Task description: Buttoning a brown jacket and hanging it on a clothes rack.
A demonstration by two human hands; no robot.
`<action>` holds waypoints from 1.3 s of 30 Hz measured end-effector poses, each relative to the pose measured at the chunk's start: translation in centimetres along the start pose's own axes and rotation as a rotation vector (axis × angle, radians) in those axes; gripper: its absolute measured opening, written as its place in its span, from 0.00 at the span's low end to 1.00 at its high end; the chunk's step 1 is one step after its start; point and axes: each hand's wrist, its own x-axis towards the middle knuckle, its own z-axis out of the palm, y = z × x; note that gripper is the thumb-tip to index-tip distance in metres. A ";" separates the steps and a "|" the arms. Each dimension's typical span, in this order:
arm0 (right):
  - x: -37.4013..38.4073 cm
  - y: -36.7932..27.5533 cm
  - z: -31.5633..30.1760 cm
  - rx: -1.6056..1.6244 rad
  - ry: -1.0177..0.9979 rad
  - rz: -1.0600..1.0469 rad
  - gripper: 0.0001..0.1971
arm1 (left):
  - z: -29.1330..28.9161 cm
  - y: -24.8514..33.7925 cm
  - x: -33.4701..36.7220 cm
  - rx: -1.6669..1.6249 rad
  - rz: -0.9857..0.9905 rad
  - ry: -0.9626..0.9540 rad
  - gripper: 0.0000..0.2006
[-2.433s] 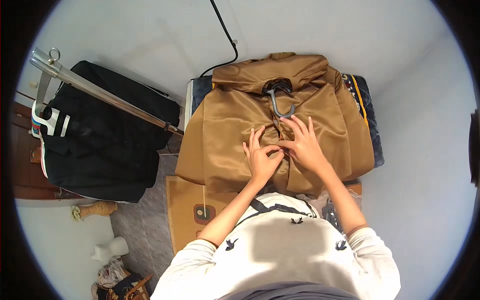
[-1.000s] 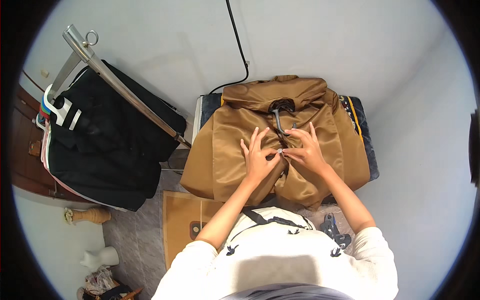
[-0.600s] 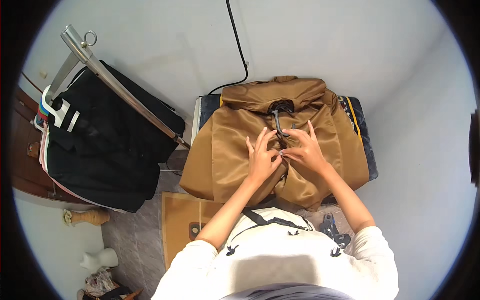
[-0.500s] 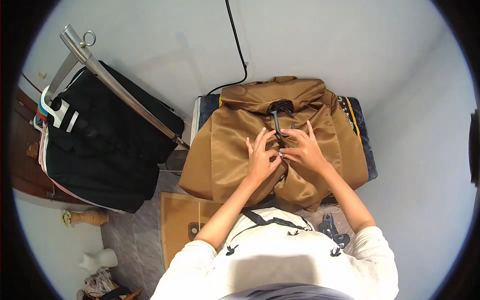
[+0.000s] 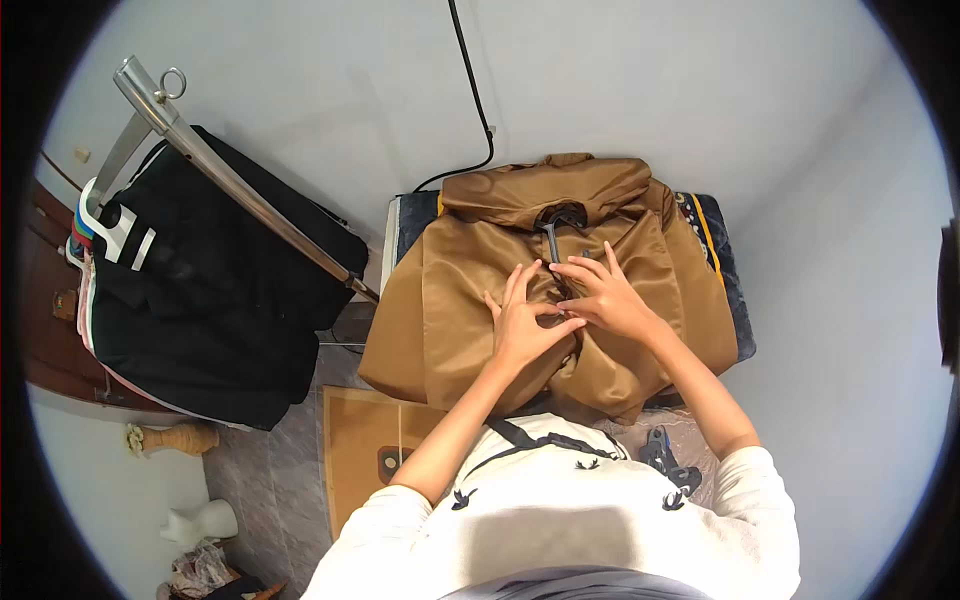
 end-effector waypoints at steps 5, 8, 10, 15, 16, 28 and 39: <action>0.3 0.3 0.1 -0.009 0.001 -0.035 0.14 | -0.3 0.4 0.6 0.069 -0.044 -0.097 0.16; 0.3 0.2 0.4 0.022 0.003 -0.034 0.11 | 0.2 -0.7 0.5 0.070 0.006 -0.086 0.10; 0.2 0.4 0.5 0.019 0.002 -0.030 0.11 | 0.3 -0.8 0.4 0.037 -0.004 -0.074 0.07; 0.4 0.4 -0.2 0.080 -0.018 -0.018 0.13 | 0.4 -0.8 0.3 -0.041 0.010 -0.002 0.05; 0.5 0.5 -0.3 0.074 -0.044 -0.010 0.13 | 0.5 -0.7 0.3 -0.040 0.017 0.002 0.05; 0.6 0.3 -0.5 0.182 -0.028 0.077 0.09 | 0.8 -0.1 0.0 0.085 0.065 0.098 0.05; 0.7 0.9 -0.4 0.195 -0.048 0.049 0.05 | 0.8 -0.1 -0.3 0.168 0.099 0.096 0.06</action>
